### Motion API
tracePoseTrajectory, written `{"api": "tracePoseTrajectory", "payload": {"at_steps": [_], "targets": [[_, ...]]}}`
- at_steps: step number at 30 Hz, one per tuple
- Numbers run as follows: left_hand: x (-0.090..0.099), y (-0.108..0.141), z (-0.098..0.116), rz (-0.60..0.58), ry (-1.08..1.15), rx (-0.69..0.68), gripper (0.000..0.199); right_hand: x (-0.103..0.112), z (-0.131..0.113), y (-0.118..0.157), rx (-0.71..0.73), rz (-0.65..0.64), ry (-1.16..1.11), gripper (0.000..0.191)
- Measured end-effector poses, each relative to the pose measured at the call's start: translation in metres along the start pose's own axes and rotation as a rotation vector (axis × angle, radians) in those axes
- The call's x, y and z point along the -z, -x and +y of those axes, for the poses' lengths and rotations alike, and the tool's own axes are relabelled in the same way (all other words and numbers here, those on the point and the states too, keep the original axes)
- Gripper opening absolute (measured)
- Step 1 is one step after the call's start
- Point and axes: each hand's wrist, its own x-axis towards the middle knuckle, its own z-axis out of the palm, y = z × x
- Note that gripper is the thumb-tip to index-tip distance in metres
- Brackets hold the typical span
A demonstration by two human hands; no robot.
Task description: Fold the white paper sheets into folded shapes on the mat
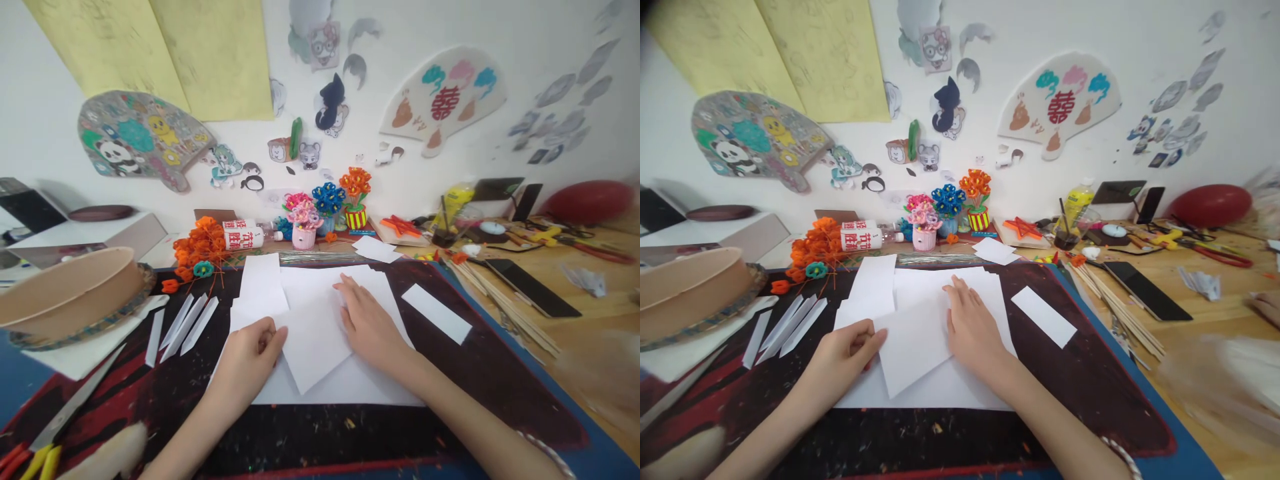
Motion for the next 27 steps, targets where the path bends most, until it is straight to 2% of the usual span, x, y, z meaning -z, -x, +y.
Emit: {"api": "tracePoseTrajectory", "payload": {"at_steps": [4,7,11,17,23,27], "targets": [[0.000,-0.002,0.000,-0.012,-0.105,-0.013,0.039,-0.005,-0.001,0.000,0.006,-0.041,0.119,0.047],[0.002,-0.008,-0.004,0.012,-0.249,-0.062,0.034,0.001,-0.003,0.001,-0.014,-0.046,0.143,0.046],[0.006,-0.018,-0.010,0.038,-0.389,-0.114,0.030,0.009,-0.007,0.001,-0.047,0.025,0.114,0.047],[0.008,-0.020,-0.013,0.028,-0.448,-0.116,0.030,0.001,-0.002,-0.007,0.030,0.051,0.032,0.046],[0.003,-0.016,-0.012,0.010,-0.381,-0.109,0.030,-0.004,-0.001,-0.005,-0.015,0.052,-0.022,0.045],[0.001,-0.013,-0.011,0.011,-0.336,-0.117,0.031,-0.006,0.000,-0.005,0.008,0.038,-0.030,0.046]]}}
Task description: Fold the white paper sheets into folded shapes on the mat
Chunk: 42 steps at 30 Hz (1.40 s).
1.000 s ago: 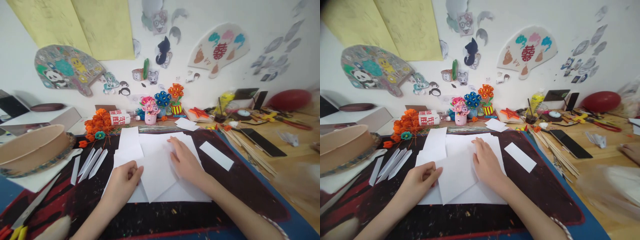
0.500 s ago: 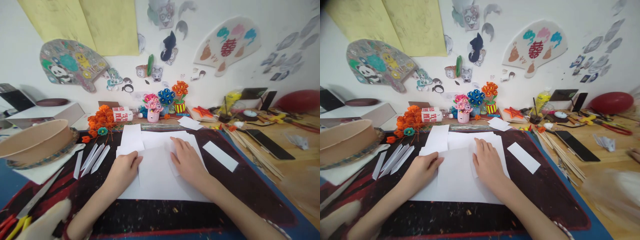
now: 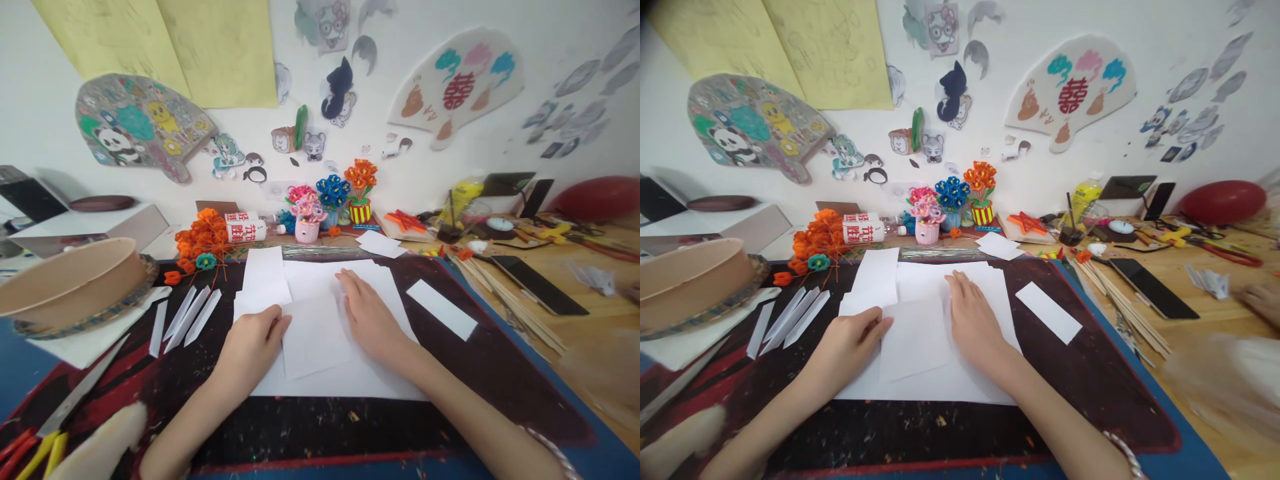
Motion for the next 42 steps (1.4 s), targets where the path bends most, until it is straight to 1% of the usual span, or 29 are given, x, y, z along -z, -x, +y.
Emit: {"api": "tracePoseTrajectory", "payload": {"at_steps": [2,4,9,13,18,22,26,27,30,31,32,36,38,42], "targets": [[0.000,0.001,0.001,0.008,0.016,0.021,0.034,-0.002,0.001,-0.001,-0.006,-0.011,0.037,0.046],[0.002,0.001,0.001,-0.010,0.060,0.045,0.038,-0.004,0.001,-0.001,-0.019,-0.028,0.072,0.047],[0.007,0.002,0.004,-0.130,0.289,0.108,0.043,-0.005,0.001,-0.002,-0.029,-0.067,0.147,0.049],[0.009,0.004,0.007,-0.180,0.338,0.170,0.042,-0.006,0.002,-0.001,-0.023,-0.077,0.183,0.049],[0.009,0.009,0.006,-0.200,0.327,0.182,0.042,-0.006,0.003,-0.001,-0.030,-0.073,0.201,0.050],[0.010,0.013,0.004,-0.236,0.328,0.164,0.042,-0.005,0.002,-0.001,-0.034,-0.082,0.211,0.049],[0.010,0.016,0.005,-0.213,0.337,0.152,0.045,-0.006,0.002,-0.002,-0.051,-0.079,0.187,0.048],[0.011,0.017,0.007,-0.224,0.353,0.152,0.046,-0.006,0.001,-0.002,-0.055,-0.075,0.175,0.048],[0.011,0.019,0.010,-0.318,0.415,0.141,0.047,-0.003,-0.001,-0.002,-0.071,-0.043,0.126,0.046],[0.011,0.019,0.011,-0.329,0.430,0.139,0.045,-0.001,-0.002,-0.002,-0.077,-0.030,0.102,0.045],[0.010,0.019,0.011,-0.313,0.438,0.137,0.044,0.001,-0.002,-0.001,-0.079,-0.025,0.073,0.044],[0.010,0.017,0.009,-0.141,0.386,0.132,0.037,0.005,-0.002,0.004,-0.042,-0.060,-0.008,0.042],[0.009,0.016,0.009,-0.112,0.322,0.136,0.035,0.006,0.000,0.006,-0.015,-0.091,0.004,0.042],[0.006,0.015,0.010,-0.092,0.186,0.148,0.033,0.006,0.002,0.008,0.018,-0.158,0.052,0.045]]}}
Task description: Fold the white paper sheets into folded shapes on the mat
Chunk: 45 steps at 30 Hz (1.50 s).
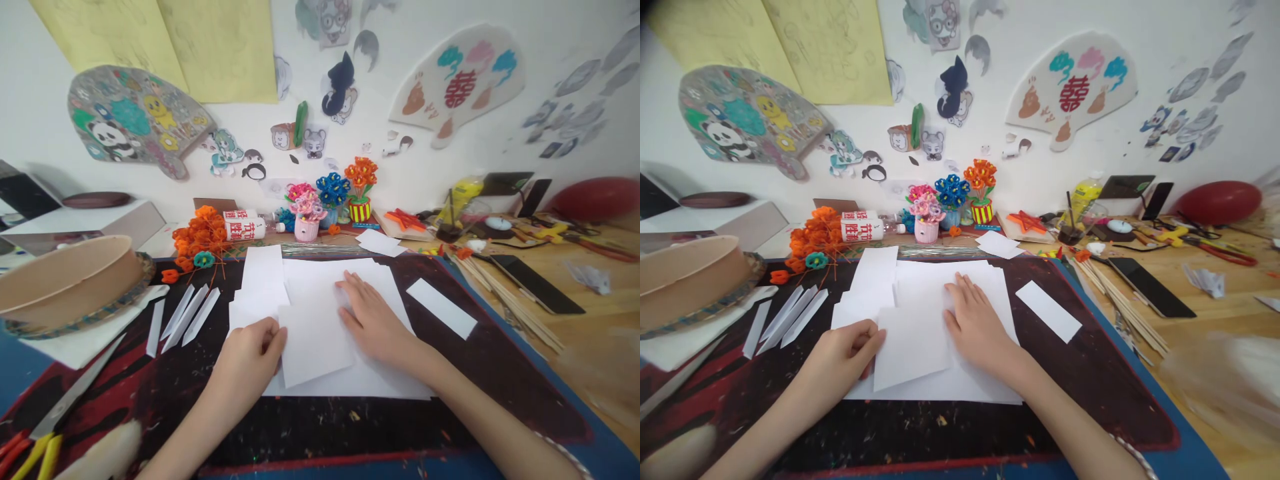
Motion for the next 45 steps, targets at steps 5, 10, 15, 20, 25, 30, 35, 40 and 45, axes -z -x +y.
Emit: {"api": "tracePoseTrajectory", "payload": {"at_steps": [5,10,15,20,25,30,35,40,45], "targets": [[0.000,0.002,-0.002,-0.010,-0.068,-0.004,0.031,0.000,-0.004,0.001,-0.009,-0.005,0.072,0.047],[0.003,0.004,0.000,0.056,-0.183,0.001,0.026,-0.004,-0.005,0.002,-0.023,0.026,0.052,0.046],[0.004,0.002,0.002,0.073,-0.005,-0.022,0.023,0.006,0.002,-0.002,-0.039,0.127,-0.135,0.040],[0.007,0.003,0.000,0.131,0.453,-0.021,0.030,0.034,0.008,-0.005,-0.137,0.440,-0.207,0.017],[0.003,0.013,0.017,0.183,0.719,0.058,0.029,0.045,0.003,-0.004,-0.324,0.153,-0.520,0.042],[-0.017,0.022,0.029,0.083,0.718,0.053,0.031,0.041,-0.010,-0.007,-0.197,-0.001,-1.083,0.043],[-0.008,0.022,0.027,-0.285,0.376,-0.122,0.039,0.050,-0.009,-0.006,-0.146,0.064,-1.178,0.041],[0.042,0.024,0.046,0.054,0.134,-0.367,0.034,0.063,-0.003,-0.002,0.012,-0.173,-0.965,0.043],[0.051,0.005,0.072,0.150,-0.184,-0.719,0.035,0.071,-0.013,0.005,0.195,-0.355,-0.743,0.037]]}}
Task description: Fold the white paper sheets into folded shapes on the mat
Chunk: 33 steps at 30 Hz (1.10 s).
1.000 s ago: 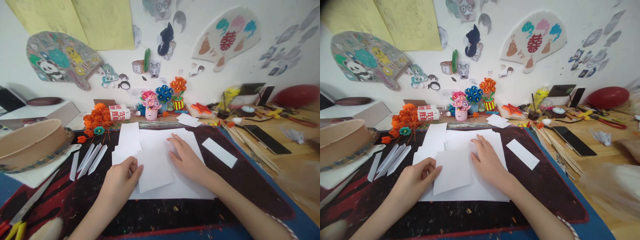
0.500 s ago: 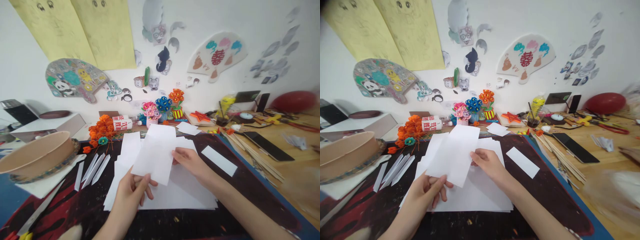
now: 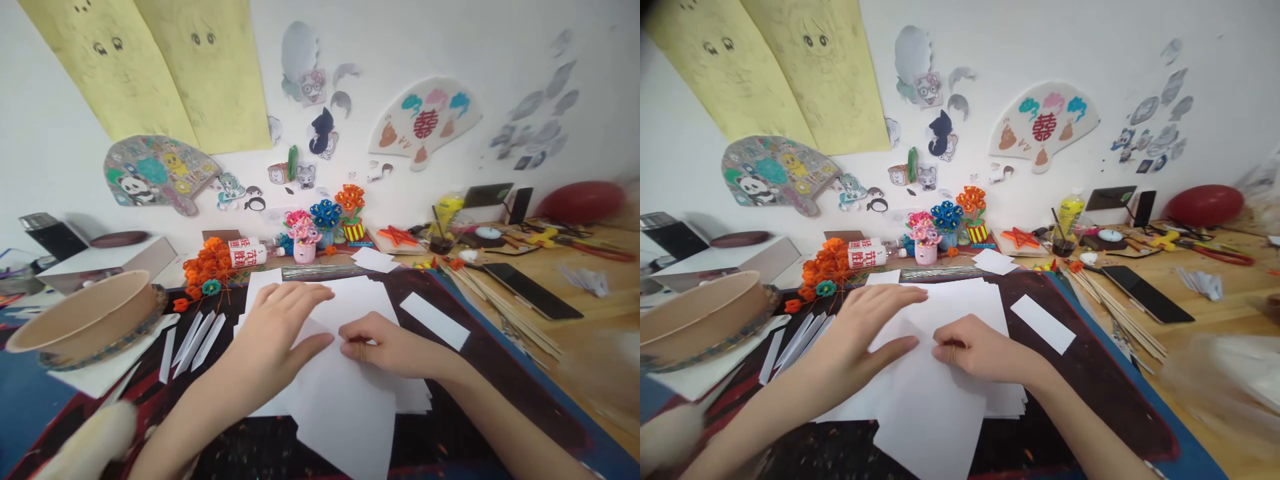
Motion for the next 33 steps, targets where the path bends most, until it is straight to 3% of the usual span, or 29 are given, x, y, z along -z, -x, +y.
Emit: {"api": "tracePoseTrajectory", "payload": {"at_steps": [3,5,10,15,21,33], "targets": [[-0.017,-0.009,-0.006,-0.195,0.036,0.013,0.019,-0.004,-0.003,0.002,-0.017,0.040,0.066,0.027],[-0.029,-0.008,-0.010,-0.239,0.117,0.099,0.016,-0.005,-0.003,0.002,-0.045,0.092,0.101,0.023],[-0.045,0.002,-0.014,-0.170,0.346,0.275,0.016,-0.008,0.000,-0.001,-0.051,0.150,0.107,0.017],[-0.051,0.008,-0.019,-0.185,0.455,0.322,0.013,-0.010,0.001,-0.003,-0.084,0.197,0.081,0.017],[-0.052,0.016,-0.026,-0.198,0.394,0.266,0.013,-0.015,0.000,-0.002,-0.079,0.193,0.027,0.014],[-0.056,0.016,-0.020,-0.168,0.302,0.302,0.014,-0.020,0.001,-0.003,-0.045,0.187,-0.048,0.012]]}}
